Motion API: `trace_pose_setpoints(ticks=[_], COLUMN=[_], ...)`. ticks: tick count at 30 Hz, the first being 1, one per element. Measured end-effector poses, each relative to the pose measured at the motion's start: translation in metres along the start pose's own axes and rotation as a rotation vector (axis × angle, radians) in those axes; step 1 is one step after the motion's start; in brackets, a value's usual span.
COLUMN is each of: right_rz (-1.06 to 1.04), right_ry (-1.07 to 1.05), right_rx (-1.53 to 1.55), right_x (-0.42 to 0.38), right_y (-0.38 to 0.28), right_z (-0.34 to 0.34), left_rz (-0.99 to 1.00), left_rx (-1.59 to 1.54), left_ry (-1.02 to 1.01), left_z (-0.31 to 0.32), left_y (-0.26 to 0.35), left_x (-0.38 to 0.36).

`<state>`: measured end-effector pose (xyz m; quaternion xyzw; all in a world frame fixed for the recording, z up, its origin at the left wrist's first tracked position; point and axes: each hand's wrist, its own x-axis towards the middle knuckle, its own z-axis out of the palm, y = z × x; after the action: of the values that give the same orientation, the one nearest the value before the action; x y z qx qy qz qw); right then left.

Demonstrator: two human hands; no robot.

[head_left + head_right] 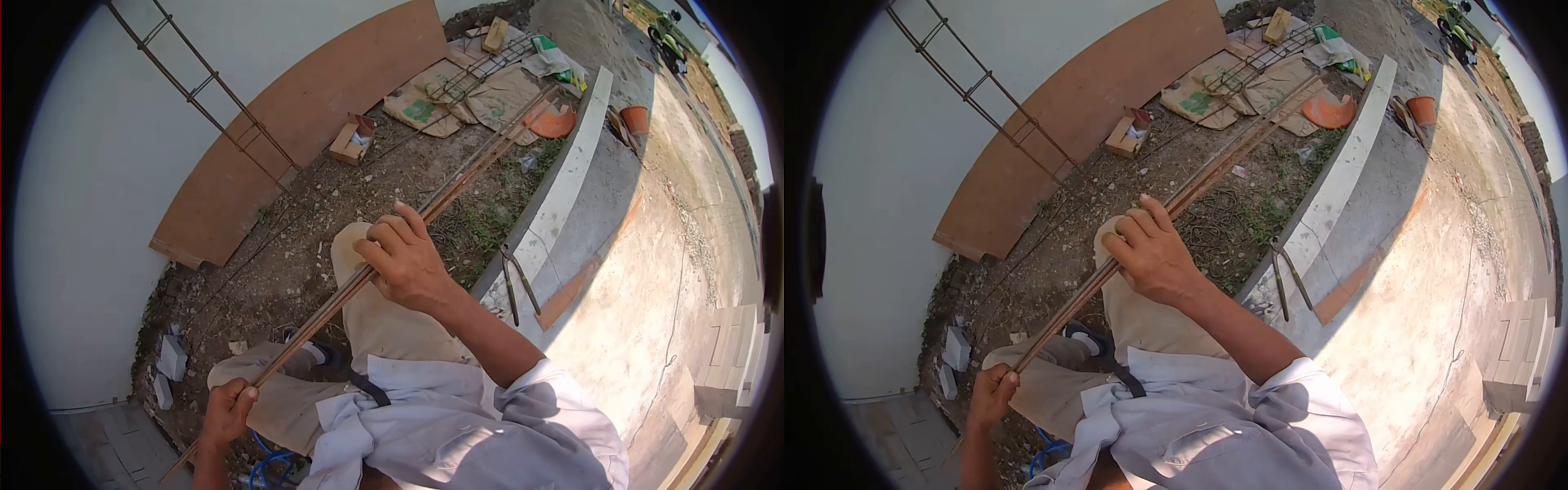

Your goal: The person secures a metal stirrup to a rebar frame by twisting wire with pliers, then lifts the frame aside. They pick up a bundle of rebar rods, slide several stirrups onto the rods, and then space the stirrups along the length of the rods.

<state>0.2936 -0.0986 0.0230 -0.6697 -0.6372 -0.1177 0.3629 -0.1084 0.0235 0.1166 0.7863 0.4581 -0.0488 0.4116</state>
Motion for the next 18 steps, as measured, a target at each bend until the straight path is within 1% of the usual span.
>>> trace_pose_setpoints(ticks=[1,4,7,10,13,16,18], right_rz=[0.023,0.215,0.494,0.736,0.802,0.74,0.752], right_ry=[0.026,0.205,0.16,0.078,0.017,0.026,0.039], right_rx=[-0.004,-0.054,0.007,0.162,0.222,0.225,0.229], right_x=[-0.004,-0.046,-0.09,-0.136,-0.159,-0.152,-0.139], right_y=[0.001,0.01,0.023,0.028,0.02,0.013,0.017], right_z=[-0.002,0.009,0.014,0.025,0.029,0.028,0.024], left_rz=[0.016,0.026,0.007,-0.006,0.012,0.018,0.0], left_rx=[0.001,0.006,0.045,0.039,0.042,0.033,0.039], left_ry=[0.003,0.01,0.013,0.009,0.052,0.106,0.128], left_z=[0.001,0.005,0.0,-0.001,-0.002,0.004,0.007], left_y=[0.0,-0.008,-0.029,-0.051,-0.061,-0.064,-0.066], left_x=[0.004,0.013,0.027,0.035,0.043,0.045,0.046])
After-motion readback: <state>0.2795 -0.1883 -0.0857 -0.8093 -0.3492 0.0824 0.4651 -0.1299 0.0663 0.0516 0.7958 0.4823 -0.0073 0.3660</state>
